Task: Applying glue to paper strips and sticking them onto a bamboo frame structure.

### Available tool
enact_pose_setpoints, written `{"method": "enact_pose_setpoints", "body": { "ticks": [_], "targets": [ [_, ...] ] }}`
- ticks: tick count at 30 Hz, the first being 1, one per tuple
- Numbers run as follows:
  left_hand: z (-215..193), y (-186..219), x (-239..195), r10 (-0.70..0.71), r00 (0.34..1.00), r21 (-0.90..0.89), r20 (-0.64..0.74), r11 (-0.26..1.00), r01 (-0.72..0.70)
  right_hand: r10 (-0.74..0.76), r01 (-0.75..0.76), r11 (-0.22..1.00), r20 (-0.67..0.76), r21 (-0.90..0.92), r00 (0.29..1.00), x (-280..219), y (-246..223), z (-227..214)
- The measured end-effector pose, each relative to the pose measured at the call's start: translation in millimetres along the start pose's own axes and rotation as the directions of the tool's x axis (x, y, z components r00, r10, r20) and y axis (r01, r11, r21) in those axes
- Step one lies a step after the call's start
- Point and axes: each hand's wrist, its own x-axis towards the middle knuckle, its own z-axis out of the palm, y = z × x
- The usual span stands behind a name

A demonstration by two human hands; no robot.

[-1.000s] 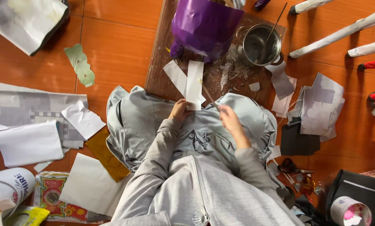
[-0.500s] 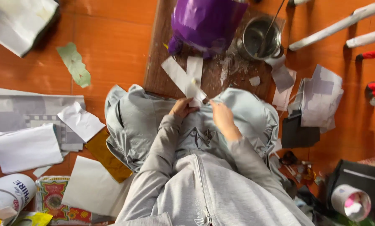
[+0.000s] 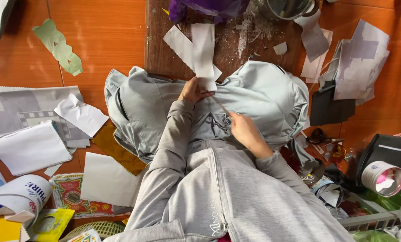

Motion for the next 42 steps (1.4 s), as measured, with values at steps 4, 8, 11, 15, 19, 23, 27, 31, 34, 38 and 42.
{"method": "enact_pose_setpoints", "body": {
  "ticks": [4, 8, 11, 15, 19, 23, 27, 31, 34, 38, 42],
  "targets": [
    [6.4, 4.0, -7.0, 0.038, 0.992, -0.042, 0.125, 0.999, -0.033, 0.075, -0.075, 0.997, 0.000, -0.027, 0.997, -5.8, 14.1, -3.5],
    [-1.3, 0.1, -0.7, 0.001, 0.997, -0.004, 0.080, 1.000, 0.000, -0.014, 0.014, 1.000, -0.016, -0.016, 1.000, -7.9, 11.0, 11.9],
    [-9.0, -1.9, 3.7, 0.030, 0.997, 0.000, 0.075, 1.000, -0.031, -0.081, 0.081, 0.997, -0.017, 0.007, 0.997, -7.2, 11.2, 16.5],
    [0.0, 1.7, -7.3, 0.078, 0.987, -0.042, 0.142, 0.996, -0.073, 0.006, -0.006, 1.000, -0.001, -0.021, 1.000, -9.3, 20.7, -0.4],
    [-0.9, -2.4, -0.9, 0.020, 0.996, -0.007, 0.086, 1.000, -0.020, 0.096, -0.095, 0.991, 0.004, -0.096, 0.995, 6.0, 24.7, -15.1],
    [0.4, -10.8, -10.9, 0.040, 0.999, 0.081, 0.037, 0.996, -0.043, -0.133, 0.113, 0.987, -0.186, -0.113, 0.973, 61.7, 10.2, -12.4],
    [7.7, -11.1, -35.2, 0.080, 0.996, 0.102, 0.035, 0.991, -0.083, -0.182, 0.143, 0.974, -0.233, -0.177, 0.955, 134.2, -7.1, 6.7],
    [14.7, -5.3, -39.9, 0.087, 0.991, 0.152, 0.104, 0.983, -0.102, -0.126, 0.092, 0.984, -0.230, -0.155, 0.965, 164.6, 4.6, 28.1],
    [13.0, -3.3, -34.7, 0.051, 0.997, 0.208, 0.057, 0.976, -0.062, -0.248, 0.217, 0.968, -0.340, -0.126, 0.907, 162.4, 27.2, 30.5],
    [12.6, -3.9, -35.4, 0.023, 0.999, 0.180, 0.043, 0.983, -0.031, -0.088, 0.067, 0.995, -0.311, -0.078, 0.946, 135.1, 37.7, 15.5],
    [5.5, -7.5, -26.7, 0.043, 0.997, 0.164, 0.071, 0.985, -0.054, -0.149, 0.110, 0.985, -0.327, -0.133, 0.933, 125.5, 35.2, -4.6]
  ]
}}
